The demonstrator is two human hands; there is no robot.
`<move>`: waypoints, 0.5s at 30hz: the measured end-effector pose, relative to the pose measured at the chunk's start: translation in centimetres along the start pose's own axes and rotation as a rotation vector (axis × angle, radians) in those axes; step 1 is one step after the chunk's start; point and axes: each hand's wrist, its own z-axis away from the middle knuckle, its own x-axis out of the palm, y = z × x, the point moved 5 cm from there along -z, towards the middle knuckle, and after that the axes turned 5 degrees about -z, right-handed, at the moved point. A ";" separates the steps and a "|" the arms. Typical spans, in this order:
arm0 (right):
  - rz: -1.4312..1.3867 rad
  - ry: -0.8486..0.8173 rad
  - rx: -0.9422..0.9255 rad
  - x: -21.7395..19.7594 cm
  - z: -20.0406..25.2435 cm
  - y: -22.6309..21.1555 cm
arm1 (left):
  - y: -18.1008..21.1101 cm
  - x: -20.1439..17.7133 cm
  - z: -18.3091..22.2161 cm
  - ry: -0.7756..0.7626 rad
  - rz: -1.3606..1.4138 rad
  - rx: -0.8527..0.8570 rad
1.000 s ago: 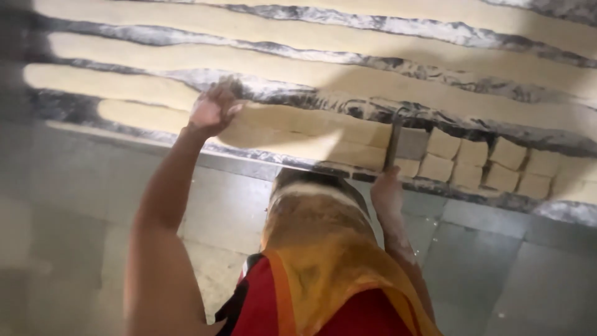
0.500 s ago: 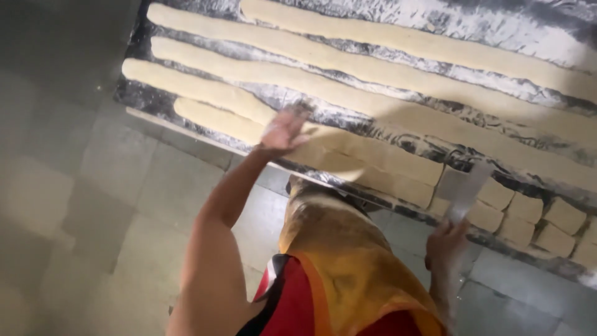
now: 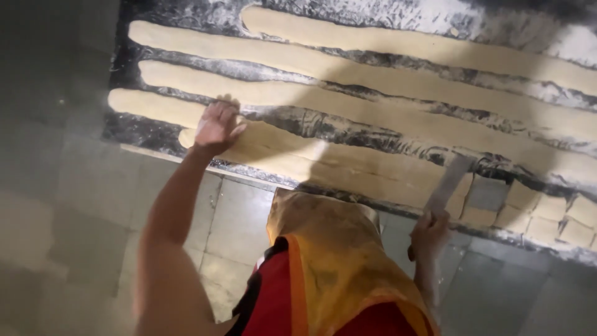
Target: Cutting long strips of dough into small rectangular squares using a large knife on a flour-covered table.
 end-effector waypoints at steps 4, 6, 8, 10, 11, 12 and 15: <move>0.191 0.049 -0.045 1.5 0.9 1.5 | -2.5 -0.2 1.0 -0.315 0.018 -0.098; -0.106 0.143 0.005 1.4 2.1 4.9 | -3.7 0.1 2.1 -0.062 -0.018 0.013; -0.076 0.162 0.207 0.4 3.9 3.5 | 1.6 -3.0 -0.5 -0.217 0.001 -0.067; -0.084 0.172 0.402 -0.3 4.4 5.1 | 5.6 -3.7 -2.5 -0.368 -0.018 -0.145; -0.061 0.238 0.259 -0.9 4.2 6.3 | 7.5 -3.1 -3.3 -0.315 -0.043 -0.072; -0.028 0.272 0.128 -1.1 5.3 7.6 | 9.1 -3.4 -2.2 -0.283 -0.076 -0.020; -0.160 0.224 0.286 -3.3 5.5 6.1 | 12.8 1.7 -2.0 -0.388 -0.131 -0.076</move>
